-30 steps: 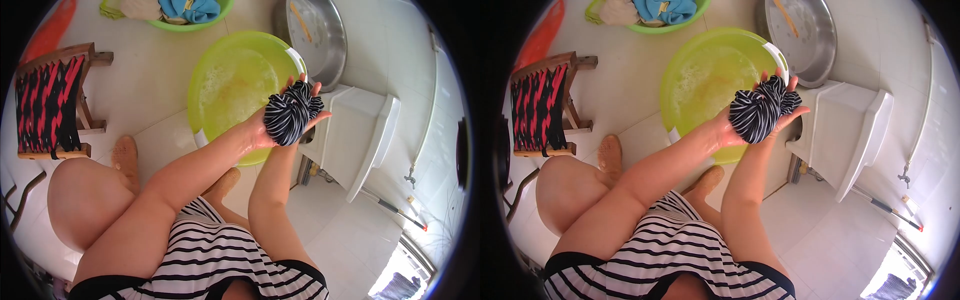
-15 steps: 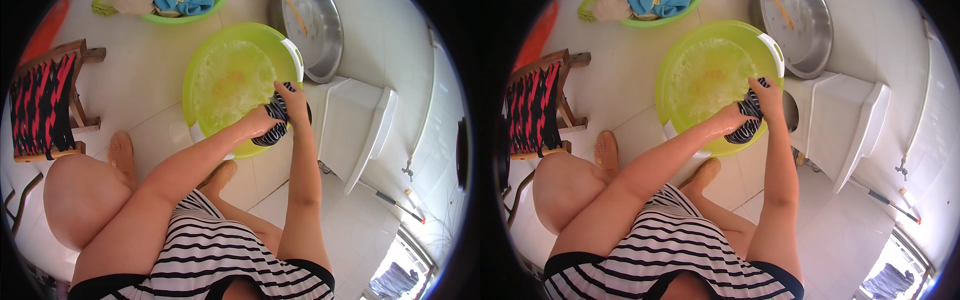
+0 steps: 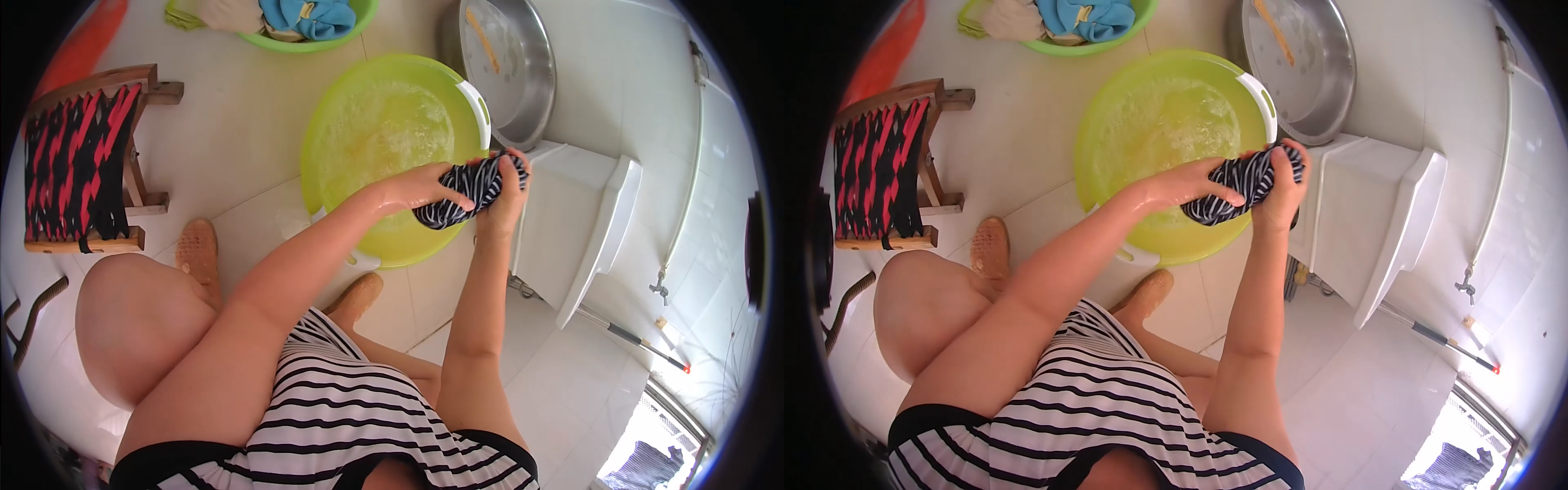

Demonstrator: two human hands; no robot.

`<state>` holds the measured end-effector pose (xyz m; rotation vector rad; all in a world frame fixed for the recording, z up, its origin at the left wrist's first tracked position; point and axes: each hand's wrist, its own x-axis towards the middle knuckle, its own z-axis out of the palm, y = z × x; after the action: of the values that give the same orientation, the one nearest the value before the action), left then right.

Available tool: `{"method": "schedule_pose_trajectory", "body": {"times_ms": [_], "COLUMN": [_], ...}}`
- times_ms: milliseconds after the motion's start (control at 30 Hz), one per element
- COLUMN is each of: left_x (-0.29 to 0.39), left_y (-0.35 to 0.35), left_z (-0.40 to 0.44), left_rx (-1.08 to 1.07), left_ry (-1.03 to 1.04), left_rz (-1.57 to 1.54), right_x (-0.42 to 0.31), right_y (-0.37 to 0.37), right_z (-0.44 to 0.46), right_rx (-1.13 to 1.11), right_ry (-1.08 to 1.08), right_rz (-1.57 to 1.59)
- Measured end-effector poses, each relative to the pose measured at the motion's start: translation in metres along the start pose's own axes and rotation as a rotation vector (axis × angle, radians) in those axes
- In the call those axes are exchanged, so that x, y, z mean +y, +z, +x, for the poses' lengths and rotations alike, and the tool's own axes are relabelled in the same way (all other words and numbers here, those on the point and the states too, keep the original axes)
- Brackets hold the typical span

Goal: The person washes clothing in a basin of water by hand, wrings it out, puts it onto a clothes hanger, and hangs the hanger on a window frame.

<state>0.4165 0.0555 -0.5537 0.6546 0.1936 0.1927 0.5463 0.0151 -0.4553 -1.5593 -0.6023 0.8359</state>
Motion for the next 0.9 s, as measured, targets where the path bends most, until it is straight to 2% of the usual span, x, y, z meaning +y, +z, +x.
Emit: {"method": "schedule_pose_trajectory", "body": {"times_ms": [33, 67, 100, 133, 200, 233, 267, 300, 333, 400, 467, 533, 567, 600, 667, 700, 733, 767, 800, 833, 867, 900], "left_x": [0.002, 0.007, 0.011, 0.014, 0.014, 0.009, 0.002, -0.002, -0.006, -0.006, 0.003, 0.011, 0.016, 0.021, 0.035, 0.041, 0.046, 0.051, 0.053, 0.053, 0.057, 0.064], "left_y": [-0.002, -0.002, -0.006, -0.005, -0.004, -0.003, -0.001, 0.002, 0.006, 0.020, 0.038, 0.048, 0.048, 0.045, 0.043, 0.043, 0.043, 0.044, 0.045, 0.044, 0.045, 0.050], "left_z": [-0.001, -0.003, -0.008, -0.012, -0.012, -0.010, -0.006, -0.003, -0.002, -0.007, -0.009, -0.008, -0.009, -0.007, -0.003, -0.004, -0.006, -0.008, -0.008, -0.001, -0.003, -0.009], "left_rx": [0.060, 0.120, 0.064, 0.205, 0.082, 0.080, 0.054, 0.026, 0.022, -0.462, -0.404, -0.286, -0.202, -0.210, 0.144, 0.196, 0.187, 0.277, 0.364, 0.531, 0.524, 0.575], "left_ry": [0.039, 0.080, 0.143, 0.052, 0.013, 0.014, 0.049, 0.086, 0.092, 0.394, 0.422, 0.496, 0.484, 0.472, 0.542, 0.578, 0.570, 0.624, 0.669, 0.812, 0.793, 0.916], "left_rz": [-0.039, -0.079, -0.135, -0.086, -0.652, -0.650, -0.792, -0.932, -0.927, -1.450, -1.466, -1.382, -1.361, -1.352, -1.024, -0.979, -0.967, -0.716, -0.457, -0.129, -0.101, 0.283], "right_x": [-0.008, -0.015, -0.021, -0.023, -0.025, -0.031, -0.038, -0.042, -0.044, -0.040, -0.038, -0.037, -0.037, -0.036, -0.043, -0.045, -0.046, -0.044, -0.030, -0.008, 0.009, 0.008], "right_y": [0.006, 0.010, 0.013, 0.016, 0.029, 0.033, 0.046, 0.057, 0.066, 0.075, 0.075, 0.069, 0.066, 0.065, 0.057, 0.054, 0.049, 0.043, 0.026, 0.005, -0.008, -0.005], "right_z": [0.001, 0.003, 0.004, 0.005, 0.003, -0.001, -0.008, -0.017, -0.026, -0.038, -0.047, -0.053, -0.057, -0.062, -0.069, -0.068, -0.066, -0.064, -0.054, -0.037, -0.022, -0.017], "right_rx": [-0.008, 0.024, 0.057, 0.053, -0.078, -0.228, -0.324, -0.397, -0.471, -0.489, -0.442, -0.185, -0.078, 0.036, 0.204, 0.215, 0.284, 0.349, 0.348, 0.303, 0.259, 0.150], "right_ry": [-0.003, -0.167, -0.334, -0.341, -0.784, -0.944, -1.087, -1.139, -1.195, -1.217, -1.194, -1.085, -0.970, -0.800, -0.505, -0.515, -0.365, -0.211, -0.147, -0.006, 0.137, 0.300], "right_rz": [0.001, -0.162, -0.323, -0.322, -0.685, -0.848, -0.915, -0.905, -0.893, -0.802, -0.795, -0.628, -0.558, -0.375, -0.061, -0.057, 0.085, 0.233, 0.261, 0.385, 0.513, 0.556]}}
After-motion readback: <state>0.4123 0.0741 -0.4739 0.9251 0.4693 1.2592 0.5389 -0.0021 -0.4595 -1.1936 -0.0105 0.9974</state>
